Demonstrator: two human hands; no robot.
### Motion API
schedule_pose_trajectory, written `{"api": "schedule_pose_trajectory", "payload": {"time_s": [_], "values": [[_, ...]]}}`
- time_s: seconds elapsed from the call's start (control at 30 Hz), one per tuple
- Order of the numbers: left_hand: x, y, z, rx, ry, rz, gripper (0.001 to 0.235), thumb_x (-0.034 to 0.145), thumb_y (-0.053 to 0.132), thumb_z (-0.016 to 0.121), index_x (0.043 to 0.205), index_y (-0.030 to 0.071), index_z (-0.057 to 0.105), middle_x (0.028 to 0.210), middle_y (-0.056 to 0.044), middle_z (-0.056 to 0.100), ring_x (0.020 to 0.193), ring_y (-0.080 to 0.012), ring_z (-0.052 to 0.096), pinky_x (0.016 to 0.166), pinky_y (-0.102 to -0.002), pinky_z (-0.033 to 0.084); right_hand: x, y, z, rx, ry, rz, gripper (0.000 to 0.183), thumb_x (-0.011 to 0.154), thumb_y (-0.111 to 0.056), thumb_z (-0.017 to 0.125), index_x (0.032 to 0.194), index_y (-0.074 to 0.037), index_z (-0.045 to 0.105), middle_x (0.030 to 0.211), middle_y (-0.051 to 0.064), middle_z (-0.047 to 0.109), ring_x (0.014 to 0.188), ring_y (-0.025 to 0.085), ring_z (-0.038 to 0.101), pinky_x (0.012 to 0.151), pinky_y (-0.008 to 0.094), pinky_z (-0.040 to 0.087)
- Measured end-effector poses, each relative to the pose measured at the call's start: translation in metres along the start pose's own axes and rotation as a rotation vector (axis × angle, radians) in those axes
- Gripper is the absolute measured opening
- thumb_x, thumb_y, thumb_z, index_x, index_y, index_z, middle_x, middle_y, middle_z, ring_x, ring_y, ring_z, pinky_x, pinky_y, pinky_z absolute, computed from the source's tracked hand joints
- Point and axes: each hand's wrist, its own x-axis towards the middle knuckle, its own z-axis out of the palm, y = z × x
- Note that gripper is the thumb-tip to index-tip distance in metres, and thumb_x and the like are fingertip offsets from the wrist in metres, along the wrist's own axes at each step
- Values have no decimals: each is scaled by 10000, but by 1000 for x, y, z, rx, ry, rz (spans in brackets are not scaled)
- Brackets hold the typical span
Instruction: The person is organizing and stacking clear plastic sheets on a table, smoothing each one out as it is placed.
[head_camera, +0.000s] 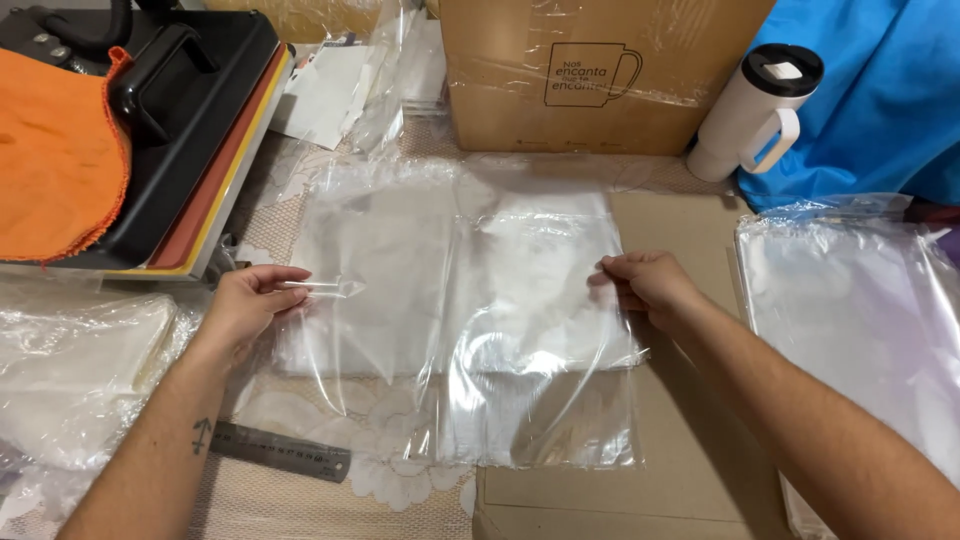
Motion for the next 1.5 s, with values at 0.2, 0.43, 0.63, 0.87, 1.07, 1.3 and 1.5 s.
{"api": "schedule_pose_trajectory", "payload": {"time_s": [0.2, 0.43, 0.63, 0.87, 1.07, 1.3, 1.5], "values": [[-1, 0, -3, 45, 2, -3, 337, 843, -106, 707, 1165, -8, 715, 887, -178, 709, 773, -228, 707, 689, -338, 614, -4, 3, -2, -5, 72, -6, 252, 913, -185, 759, 965, 55, 700, 733, 124, 722, 605, 230, 722, 534, 331, 597], [-12, 9, -1, -12, 3, -26, 368, 823, -140, 697, 1175, -32, 700, 1043, -225, 715, 859, -304, 716, 739, -372, 607, -18, -15, 5, -37, 115, -28, 237, 948, -182, 711, 996, 49, 709, 778, 115, 720, 616, 205, 705, 545, 318, 594], [-15, 32, -6, -46, 59, 34, 391, 848, -112, 669, 1226, -16, 667, 1083, -150, 703, 875, -230, 714, 760, -296, 615, -12, -42, 6, -77, 131, -154, 219, 941, -202, 730, 992, 9, 698, 784, 91, 721, 599, 142, 683, 508, 245, 570], [32, 5, 4, -74, 95, 49, 388, 859, -117, 648, 1234, -17, 657, 1161, -204, 671, 864, -307, 728, 760, -342, 641, 41, -61, 22, -132, 199, -279, 178, 952, -200, 709, 1019, -35, 708, 817, 102, 753, 634, 128, 727, 493, 201, 526], [93, -40, 11, -125, 67, 22, 406, 861, -92, 654, 1261, -27, 630, 1162, -192, 657, 856, -323, 732, 736, -387, 648, 92, -47, 27, -189, 256, -254, 164, 978, -153, 659, 1030, -1, 696, 789, 118, 747, 648, 169, 746, 540, 264, 559], [31, -5, 5, -157, -6, -70, 856, 803, 31, 788, 1516, 51, 313, 1060, -152, 643, 807, -356, 725, 720, -494, 633, 78, -59, 32, -255, 315, -227, 204, 992, -155, 667, 1080, 27, 689, 826, 124, 747, 716, 196, 754, 606, 312, 589], [-18, 9, -1, -7, -52, -96, 990, 787, -48, 759, 1578, 22, 168, 1142, -275, 570, 862, -450, 700, 707, -516, 607, 73, -62, 32, -277, 334, -220, 227, 994, -199, 674, 1107, -3, 695, 803, 105, 753, 691, 205, 758, 612, 339, 608]]}}
